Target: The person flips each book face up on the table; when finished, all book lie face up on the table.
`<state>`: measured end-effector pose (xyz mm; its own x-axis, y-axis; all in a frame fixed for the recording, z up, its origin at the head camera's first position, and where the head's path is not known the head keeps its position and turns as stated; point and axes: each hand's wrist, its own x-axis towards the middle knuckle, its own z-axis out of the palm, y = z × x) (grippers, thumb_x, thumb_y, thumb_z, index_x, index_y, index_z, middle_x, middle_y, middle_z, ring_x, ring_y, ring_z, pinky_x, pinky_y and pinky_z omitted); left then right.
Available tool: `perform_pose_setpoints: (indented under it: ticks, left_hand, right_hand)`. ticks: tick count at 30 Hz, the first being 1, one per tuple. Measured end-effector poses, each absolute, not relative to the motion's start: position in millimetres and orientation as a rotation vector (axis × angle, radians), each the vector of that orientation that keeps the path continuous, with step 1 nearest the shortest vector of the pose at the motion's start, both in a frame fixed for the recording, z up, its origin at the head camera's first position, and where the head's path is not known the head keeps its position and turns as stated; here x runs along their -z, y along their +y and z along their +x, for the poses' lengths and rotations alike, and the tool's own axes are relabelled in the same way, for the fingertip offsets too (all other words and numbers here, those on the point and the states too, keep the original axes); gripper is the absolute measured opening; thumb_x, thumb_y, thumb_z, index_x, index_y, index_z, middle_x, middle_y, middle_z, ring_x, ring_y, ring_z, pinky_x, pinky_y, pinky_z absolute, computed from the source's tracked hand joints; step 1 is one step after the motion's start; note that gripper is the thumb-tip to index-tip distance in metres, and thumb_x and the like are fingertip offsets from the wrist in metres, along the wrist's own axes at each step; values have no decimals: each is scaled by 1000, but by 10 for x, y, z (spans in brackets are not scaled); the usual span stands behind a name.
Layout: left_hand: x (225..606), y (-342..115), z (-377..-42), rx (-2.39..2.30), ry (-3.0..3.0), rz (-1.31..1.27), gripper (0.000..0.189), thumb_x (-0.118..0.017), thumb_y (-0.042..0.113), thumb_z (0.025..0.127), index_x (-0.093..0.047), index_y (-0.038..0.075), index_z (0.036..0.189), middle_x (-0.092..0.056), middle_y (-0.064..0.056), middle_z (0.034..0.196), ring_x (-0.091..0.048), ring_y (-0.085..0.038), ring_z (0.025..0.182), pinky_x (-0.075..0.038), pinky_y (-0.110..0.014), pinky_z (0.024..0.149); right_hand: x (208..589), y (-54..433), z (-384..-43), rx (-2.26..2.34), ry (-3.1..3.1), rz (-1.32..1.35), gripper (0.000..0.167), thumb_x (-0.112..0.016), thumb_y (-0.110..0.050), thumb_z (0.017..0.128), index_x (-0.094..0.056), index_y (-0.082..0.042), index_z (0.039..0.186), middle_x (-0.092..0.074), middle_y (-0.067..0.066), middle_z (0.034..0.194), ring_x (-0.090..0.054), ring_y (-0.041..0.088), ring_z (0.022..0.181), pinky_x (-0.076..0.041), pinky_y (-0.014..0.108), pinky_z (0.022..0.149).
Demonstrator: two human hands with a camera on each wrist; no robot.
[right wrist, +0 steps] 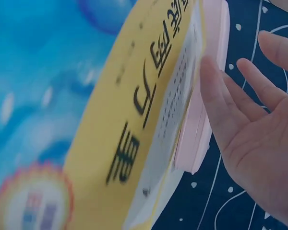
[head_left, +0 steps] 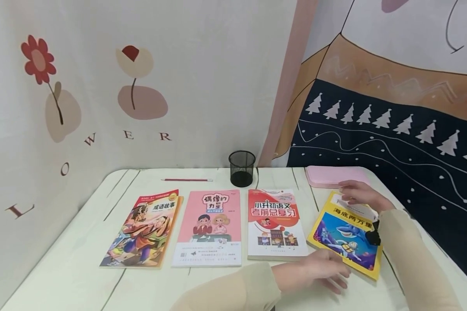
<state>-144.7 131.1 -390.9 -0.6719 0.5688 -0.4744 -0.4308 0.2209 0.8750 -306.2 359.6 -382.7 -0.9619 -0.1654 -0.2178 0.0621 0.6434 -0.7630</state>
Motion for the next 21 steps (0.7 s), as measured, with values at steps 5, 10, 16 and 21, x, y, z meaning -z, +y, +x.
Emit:
perform_pose_setpoints:
  ticks: [5,10,16,21]
  left_hand:
    - [3849,1223,-1528,-1634,1782,235,24,-60,9,83,-55,1,105,-59,-6,78,-61,-22,69,-51,-37,63]
    - [3813,1126,-1643,-1565,2063,376,27,-61,14,82,-58,5,108,-54,3,79,-57,-12,65,-50,-26,53]
    - [3793,1038,-1758,-1470,2264,313,38,-64,19,81,-54,11,117,-54,3,82,-55,-12,62,-48,-23,51]
    - [3826,974,-1846,-1419,2314,302,39,-66,18,79,-53,9,115,-56,-1,96,-56,-11,56,-48,-23,51]
  right_hand:
    - [3791,3720,-2907,1290,2624,-81,63,-49,-41,88,-30,1,131,-33,25,126,-43,37,100,-41,49,84]
    - [3797,3837,-2750,1281,2662,-68,64,-48,-39,88,-28,5,130,-33,27,125,-42,38,101,-39,52,84]
    - [3826,3937,-2600,1236,2610,112,71,-49,-42,87,-23,6,132,-31,31,126,-43,39,103,-41,47,85]
    - [3892,4033,-2530,1207,2628,169,70,-50,-41,87,-26,9,129,-36,32,120,-47,36,97,-46,41,80]
